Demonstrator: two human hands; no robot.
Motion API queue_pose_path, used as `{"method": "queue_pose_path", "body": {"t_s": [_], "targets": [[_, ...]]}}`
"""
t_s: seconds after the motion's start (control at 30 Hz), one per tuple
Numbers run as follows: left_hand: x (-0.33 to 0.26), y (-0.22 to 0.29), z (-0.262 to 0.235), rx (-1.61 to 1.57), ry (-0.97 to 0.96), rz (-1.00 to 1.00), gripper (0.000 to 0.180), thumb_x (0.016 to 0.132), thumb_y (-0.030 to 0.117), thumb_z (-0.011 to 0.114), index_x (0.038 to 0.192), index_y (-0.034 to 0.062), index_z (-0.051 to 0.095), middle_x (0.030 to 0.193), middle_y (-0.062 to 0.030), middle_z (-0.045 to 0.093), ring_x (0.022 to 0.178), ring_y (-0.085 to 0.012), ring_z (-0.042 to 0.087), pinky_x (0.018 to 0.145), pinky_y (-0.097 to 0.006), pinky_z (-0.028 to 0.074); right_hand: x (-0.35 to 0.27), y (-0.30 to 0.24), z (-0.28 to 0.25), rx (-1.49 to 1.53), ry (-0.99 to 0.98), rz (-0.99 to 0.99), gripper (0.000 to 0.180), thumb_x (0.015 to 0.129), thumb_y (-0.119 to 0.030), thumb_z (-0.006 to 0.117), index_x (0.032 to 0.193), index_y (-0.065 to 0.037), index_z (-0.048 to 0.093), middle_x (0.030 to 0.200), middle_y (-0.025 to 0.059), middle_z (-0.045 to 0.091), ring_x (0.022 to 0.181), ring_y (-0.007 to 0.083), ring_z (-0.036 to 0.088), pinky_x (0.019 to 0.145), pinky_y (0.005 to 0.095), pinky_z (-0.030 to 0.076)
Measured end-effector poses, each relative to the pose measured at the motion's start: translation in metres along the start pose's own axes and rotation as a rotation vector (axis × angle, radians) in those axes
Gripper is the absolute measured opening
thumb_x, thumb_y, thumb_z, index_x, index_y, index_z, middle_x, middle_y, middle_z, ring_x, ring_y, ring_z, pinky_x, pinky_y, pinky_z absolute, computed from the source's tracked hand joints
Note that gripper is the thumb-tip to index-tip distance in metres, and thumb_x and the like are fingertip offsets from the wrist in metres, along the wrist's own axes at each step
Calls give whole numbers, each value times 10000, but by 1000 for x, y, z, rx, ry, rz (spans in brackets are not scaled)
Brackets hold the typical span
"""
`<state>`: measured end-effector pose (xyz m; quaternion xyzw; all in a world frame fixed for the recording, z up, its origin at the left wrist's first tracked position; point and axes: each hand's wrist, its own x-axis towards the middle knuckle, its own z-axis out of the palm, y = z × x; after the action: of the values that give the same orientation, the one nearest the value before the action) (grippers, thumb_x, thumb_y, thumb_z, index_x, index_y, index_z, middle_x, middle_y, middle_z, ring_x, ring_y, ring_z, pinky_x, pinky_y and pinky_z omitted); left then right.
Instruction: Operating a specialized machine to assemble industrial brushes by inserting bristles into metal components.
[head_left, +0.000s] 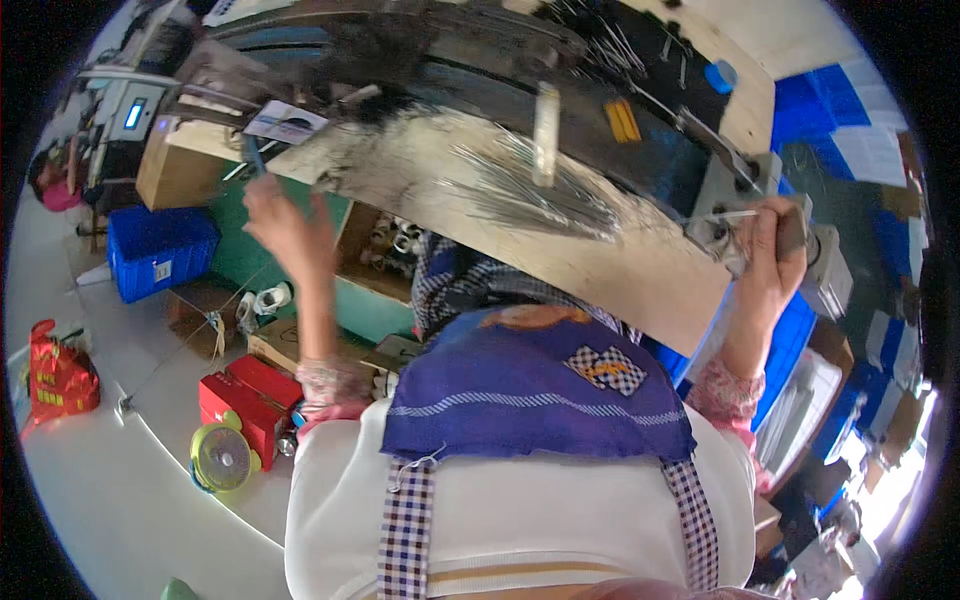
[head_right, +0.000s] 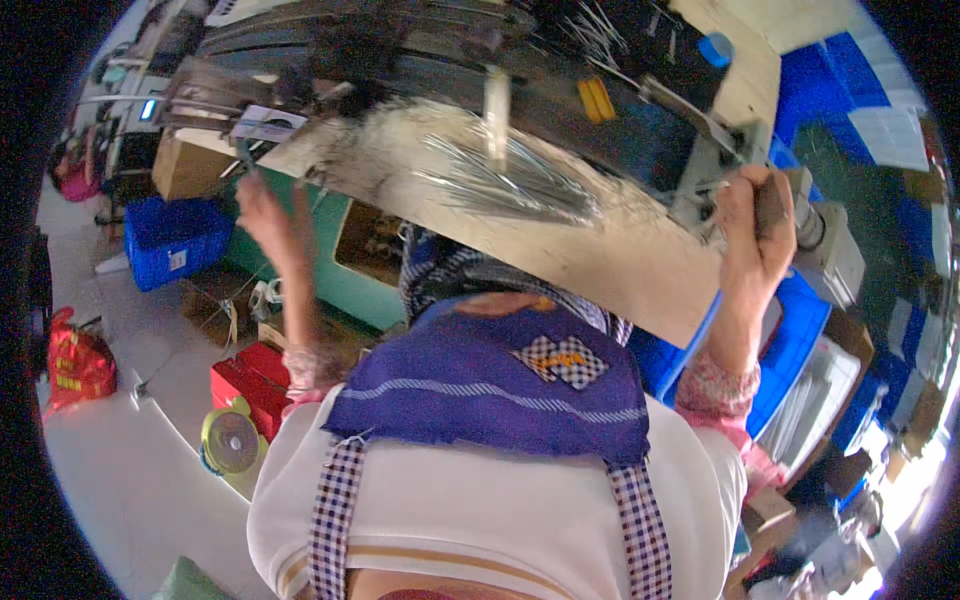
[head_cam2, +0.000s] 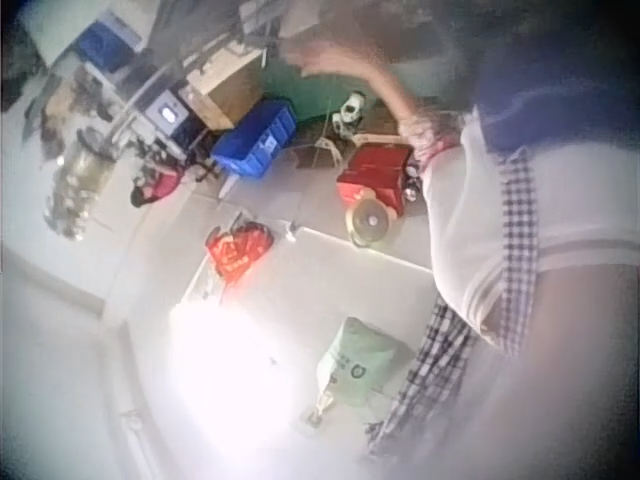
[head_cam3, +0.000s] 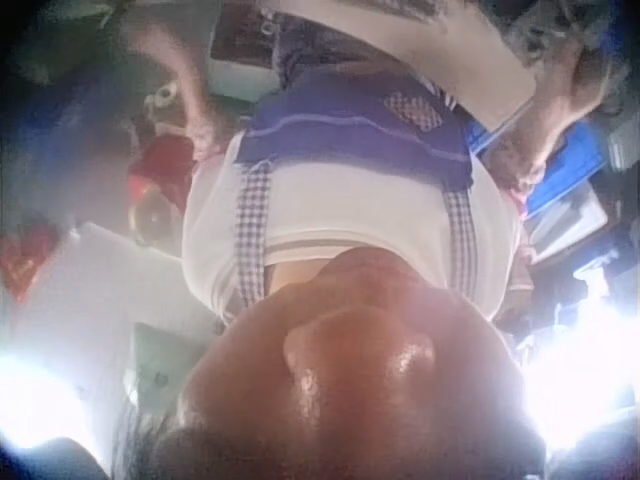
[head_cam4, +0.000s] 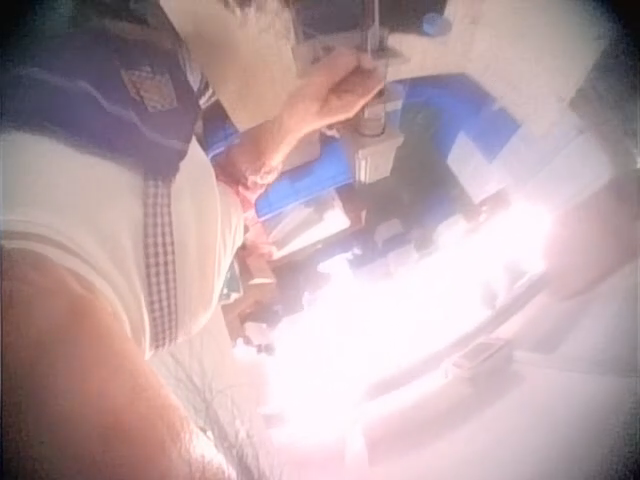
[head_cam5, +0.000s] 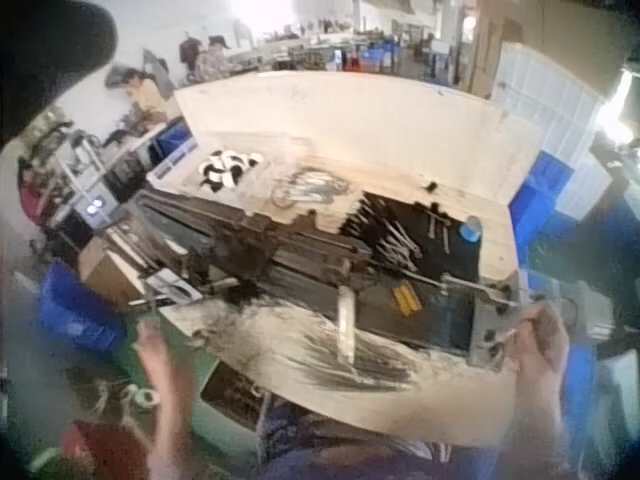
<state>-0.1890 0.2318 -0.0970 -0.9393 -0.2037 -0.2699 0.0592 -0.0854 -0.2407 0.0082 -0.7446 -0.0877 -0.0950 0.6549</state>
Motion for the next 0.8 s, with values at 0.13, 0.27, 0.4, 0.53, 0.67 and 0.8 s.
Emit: {"method": "queue_pose_path", "body": {"t_s": [0.13,0.27,0.4,0.53,0.67,0.8], "targets": [[31,154,-100,-1209,-340,358,771,855,346,637,1421,-43,285,1463,-253,306,1379,-369,270,1124,-476,187,9,-32,44,7,-136,-24,38,925,-34,545,950,-5,550,797,9,524,669,70,458,610,206,387],[33,204,-121,-1610,-927,300,413,969,316,502,1140,-59,484,1100,-209,532,970,-273,558,863,-387,441,21,-61,88,-26,-408,-215,95,888,-32,594,981,-12,601,815,27,580,701,59,508,627,205,419],[35,164,-84,-1525,-893,191,294,1013,249,411,991,-11,546,968,-89,491,796,-135,536,688,-259,446,42,-55,68,-455,-209,-185,136,893,-86,610,1009,-32,656,766,40,650,672,62,552,593,220,448],[10,199,-49,-1685,-698,17,262,1010,245,419,991,27,562,958,-47,466,777,-108,507,579,-223,425,75,-34,47,-719,-240,-374,131,875,-54,594,984,-7,651,868,105,646,746,213,620,690,279,489],[16,245,-57,-1795,-921,-460,237,1002,274,444,907,86,551,723,9,446,576,-94,436,486,-215,352,83,-17,58,-872,-406,-597,170,819,-15,595,982,-27,640,920,102,608,849,281,608,723,341,499],[49,239,-113,-2424,-1232,-411,261,990,303,466,895,75,553,671,24,431,484,-42,336,410,-207,255,85,-17,71,-1004,-462,-643,247,766,-9,593,1003,-58,643,868,68,593,862,254,594,707,357,500]]}}
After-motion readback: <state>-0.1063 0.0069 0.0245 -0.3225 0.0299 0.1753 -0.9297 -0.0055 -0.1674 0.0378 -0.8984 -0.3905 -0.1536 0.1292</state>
